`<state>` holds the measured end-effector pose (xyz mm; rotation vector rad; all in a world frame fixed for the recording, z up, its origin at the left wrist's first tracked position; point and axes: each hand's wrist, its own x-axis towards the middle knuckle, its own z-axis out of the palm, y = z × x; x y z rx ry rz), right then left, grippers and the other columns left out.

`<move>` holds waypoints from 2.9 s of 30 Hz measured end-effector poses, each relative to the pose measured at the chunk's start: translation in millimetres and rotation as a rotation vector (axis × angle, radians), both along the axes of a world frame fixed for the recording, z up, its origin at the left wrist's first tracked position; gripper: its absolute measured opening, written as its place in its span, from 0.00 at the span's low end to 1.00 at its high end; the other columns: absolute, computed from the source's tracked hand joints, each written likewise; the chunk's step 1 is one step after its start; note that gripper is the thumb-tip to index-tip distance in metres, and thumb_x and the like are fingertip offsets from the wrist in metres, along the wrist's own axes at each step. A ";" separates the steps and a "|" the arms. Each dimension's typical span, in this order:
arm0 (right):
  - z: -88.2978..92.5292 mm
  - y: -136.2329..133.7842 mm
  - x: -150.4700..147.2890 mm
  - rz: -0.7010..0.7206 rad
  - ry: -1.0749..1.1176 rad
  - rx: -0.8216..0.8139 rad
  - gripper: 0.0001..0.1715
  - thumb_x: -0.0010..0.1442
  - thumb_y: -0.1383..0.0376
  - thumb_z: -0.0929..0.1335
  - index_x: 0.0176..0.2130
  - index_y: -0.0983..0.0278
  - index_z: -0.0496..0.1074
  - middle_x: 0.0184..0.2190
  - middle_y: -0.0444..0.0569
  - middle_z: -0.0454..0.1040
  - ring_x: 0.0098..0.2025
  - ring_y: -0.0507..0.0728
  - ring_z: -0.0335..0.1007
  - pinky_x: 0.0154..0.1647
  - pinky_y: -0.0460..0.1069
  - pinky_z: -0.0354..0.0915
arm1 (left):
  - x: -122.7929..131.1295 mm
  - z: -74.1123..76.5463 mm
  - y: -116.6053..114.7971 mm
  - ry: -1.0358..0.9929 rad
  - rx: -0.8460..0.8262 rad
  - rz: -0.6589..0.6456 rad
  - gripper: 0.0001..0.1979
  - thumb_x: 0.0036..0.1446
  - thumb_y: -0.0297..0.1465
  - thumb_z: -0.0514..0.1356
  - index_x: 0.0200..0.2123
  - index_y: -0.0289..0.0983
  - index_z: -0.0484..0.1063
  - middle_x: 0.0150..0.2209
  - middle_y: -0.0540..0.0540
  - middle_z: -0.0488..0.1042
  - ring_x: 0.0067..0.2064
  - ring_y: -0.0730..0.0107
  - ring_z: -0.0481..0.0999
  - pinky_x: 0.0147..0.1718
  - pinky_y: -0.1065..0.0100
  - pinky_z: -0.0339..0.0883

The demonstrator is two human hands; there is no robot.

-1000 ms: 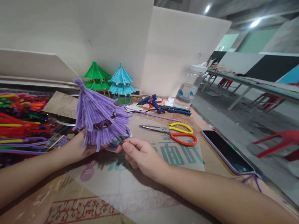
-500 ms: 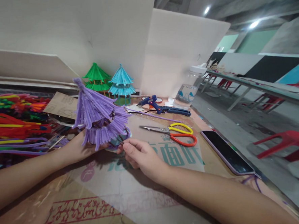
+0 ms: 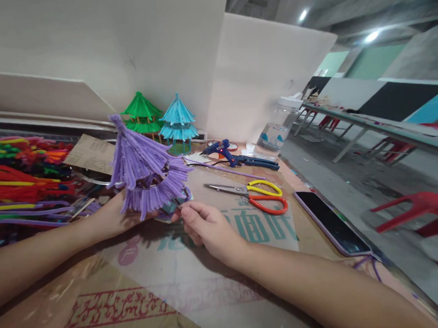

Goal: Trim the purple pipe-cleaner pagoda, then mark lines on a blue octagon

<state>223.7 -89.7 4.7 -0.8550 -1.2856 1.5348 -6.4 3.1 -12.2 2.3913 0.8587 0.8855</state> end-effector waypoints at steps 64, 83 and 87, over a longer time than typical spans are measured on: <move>-2.8 -1.1 0.1 0.000 -0.044 0.025 0.32 0.54 0.38 0.71 0.33 0.63 0.67 0.16 0.33 0.50 0.18 0.46 0.40 0.17 0.44 0.40 | 10.3 5.0 0.3 -0.065 0.055 0.094 0.18 0.58 0.43 0.57 0.47 0.39 0.72 0.46 0.42 0.78 0.56 0.51 0.75 0.61 0.52 0.66; 0.2 -1.2 -1.3 0.018 -0.053 -0.042 0.33 0.52 0.38 0.72 0.33 0.64 0.67 0.15 0.31 0.51 0.16 0.45 0.39 0.15 0.43 0.36 | 4.7 -0.7 2.8 0.019 0.165 0.043 0.13 0.61 0.44 0.59 0.33 0.41 0.74 0.35 0.44 0.78 0.52 0.51 0.77 0.57 0.50 0.70; 0.5 0.1 -1.4 0.029 -0.047 -0.053 0.33 0.51 0.38 0.73 0.33 0.63 0.66 0.15 0.30 0.51 0.16 0.45 0.39 0.15 0.43 0.37 | 4.5 -0.4 2.5 0.017 0.174 0.029 0.14 0.62 0.45 0.58 0.33 0.41 0.74 0.35 0.44 0.77 0.53 0.50 0.76 0.57 0.50 0.70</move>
